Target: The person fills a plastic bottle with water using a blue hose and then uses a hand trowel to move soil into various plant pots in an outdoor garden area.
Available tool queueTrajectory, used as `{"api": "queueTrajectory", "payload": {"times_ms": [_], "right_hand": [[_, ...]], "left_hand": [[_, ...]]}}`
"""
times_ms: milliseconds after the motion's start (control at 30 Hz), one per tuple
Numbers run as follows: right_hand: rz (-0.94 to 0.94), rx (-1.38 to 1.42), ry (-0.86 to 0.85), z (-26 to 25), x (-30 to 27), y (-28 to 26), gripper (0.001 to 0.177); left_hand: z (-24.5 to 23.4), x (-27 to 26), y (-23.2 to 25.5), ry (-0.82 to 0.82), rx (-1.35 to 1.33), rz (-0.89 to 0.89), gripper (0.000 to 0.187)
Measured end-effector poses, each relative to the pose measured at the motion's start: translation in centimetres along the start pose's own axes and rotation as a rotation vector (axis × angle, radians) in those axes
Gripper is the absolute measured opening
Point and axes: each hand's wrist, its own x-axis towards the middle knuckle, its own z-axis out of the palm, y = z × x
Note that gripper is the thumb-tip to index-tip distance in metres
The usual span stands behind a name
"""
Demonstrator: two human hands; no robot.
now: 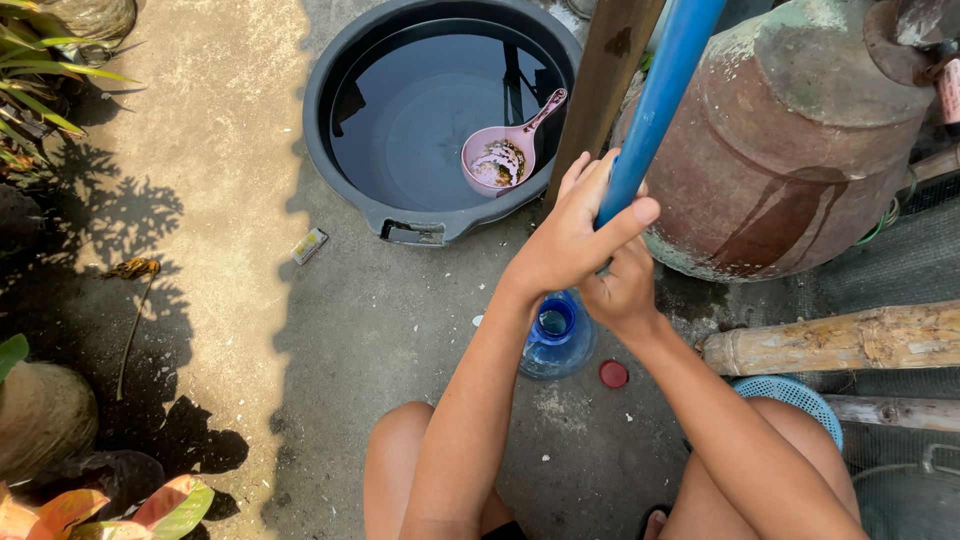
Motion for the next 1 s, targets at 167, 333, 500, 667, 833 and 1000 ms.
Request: {"api": "queueTrajectory", "payload": {"times_ms": [167,333,500,667,833,1000], "right_hand": [[0.381,0.1,-0.17,0.2,-4.9,1.4,0.027],[0.171,0.199,-0.101,-3.1,-1.3,-1.5,0.066],[0.076,-0.016,-0.063,-3.1,-0.3,-3.2,0.072],[-0.159,-0.336,-0.137,-4.8,1.8,-6.2,0.054],[-0.158,-0.266,-0.241,-4.8,1.3,-7.1,0.033],[-0.102,-0.1,-0.322,-5.6,0.1,-5.9,0.021]], "left_hand": [[-0.1,-2.5,-2.5,0.026,-0.772,-0.242,0.06],[1.3,-4.0,-3.1,0.152,-0.931,-0.431,0.056],[1.0,-6.0,-2.6,0.189,-0.831,-0.537,0.057],[3.4,-10.2,-5.0,0.157,-0.814,-0.59,0.047],[5.2,-15.0,-9.4,0.182,-0.641,-0.537,0.039],[3.1,-17.2,-8.5,0.131,-0.233,-0.518,0.041]]}}
